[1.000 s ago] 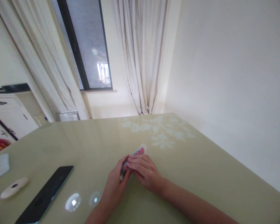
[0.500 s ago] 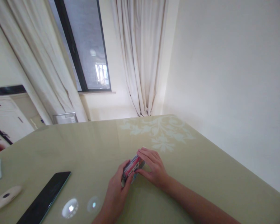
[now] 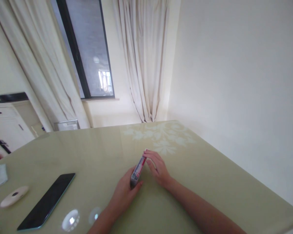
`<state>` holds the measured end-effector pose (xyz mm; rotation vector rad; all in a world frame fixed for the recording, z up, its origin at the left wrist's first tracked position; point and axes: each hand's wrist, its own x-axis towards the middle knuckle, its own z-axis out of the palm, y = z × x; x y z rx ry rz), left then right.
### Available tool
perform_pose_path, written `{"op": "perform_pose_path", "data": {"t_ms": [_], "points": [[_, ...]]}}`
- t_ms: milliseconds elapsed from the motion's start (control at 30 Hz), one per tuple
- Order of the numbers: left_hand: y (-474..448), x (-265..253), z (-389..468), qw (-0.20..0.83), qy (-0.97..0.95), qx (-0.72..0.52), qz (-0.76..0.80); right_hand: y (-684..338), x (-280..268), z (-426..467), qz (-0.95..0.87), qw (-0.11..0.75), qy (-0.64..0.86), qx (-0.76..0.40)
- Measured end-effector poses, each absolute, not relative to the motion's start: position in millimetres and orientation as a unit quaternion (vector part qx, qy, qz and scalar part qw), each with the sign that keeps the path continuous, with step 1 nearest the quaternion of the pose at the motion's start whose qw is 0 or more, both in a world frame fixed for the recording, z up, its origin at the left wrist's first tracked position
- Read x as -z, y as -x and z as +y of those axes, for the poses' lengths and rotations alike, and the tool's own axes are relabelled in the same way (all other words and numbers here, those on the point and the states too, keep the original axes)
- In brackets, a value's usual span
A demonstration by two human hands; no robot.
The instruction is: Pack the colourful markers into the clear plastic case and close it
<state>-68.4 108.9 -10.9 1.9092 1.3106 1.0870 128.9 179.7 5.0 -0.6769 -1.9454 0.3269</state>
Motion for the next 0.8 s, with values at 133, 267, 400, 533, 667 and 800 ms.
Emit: {"op": "perform_pose_path", "data": {"t_ms": [133, 267, 400, 533, 667, 800], "points": [[66, 12, 104, 0.263, -0.761, -0.369, 0.465, -136, -6, 182, -0.733, 0.552, 0.358, -0.173], [67, 13, 104, 0.24, -0.775, -0.36, 0.46, -150, -2, 179, -0.708, 0.513, 0.437, -0.209], [65, 14, 104, 0.244, -0.775, -0.375, 0.447, -153, 0, 154, -0.792, 0.434, 0.405, -0.146], [62, 16, 97, 0.298, -0.755, -0.403, 0.423, -139, 3, 115, -0.862, 0.329, 0.38, -0.058], [63, 20, 91, 0.31, -0.711, -0.425, 0.466, -135, 7, 97, -0.873, 0.265, 0.41, 0.003], [67, 24, 92, 0.279, -0.696, -0.439, 0.495, -159, 6, 115, -0.829, 0.238, 0.506, 0.032]]}}
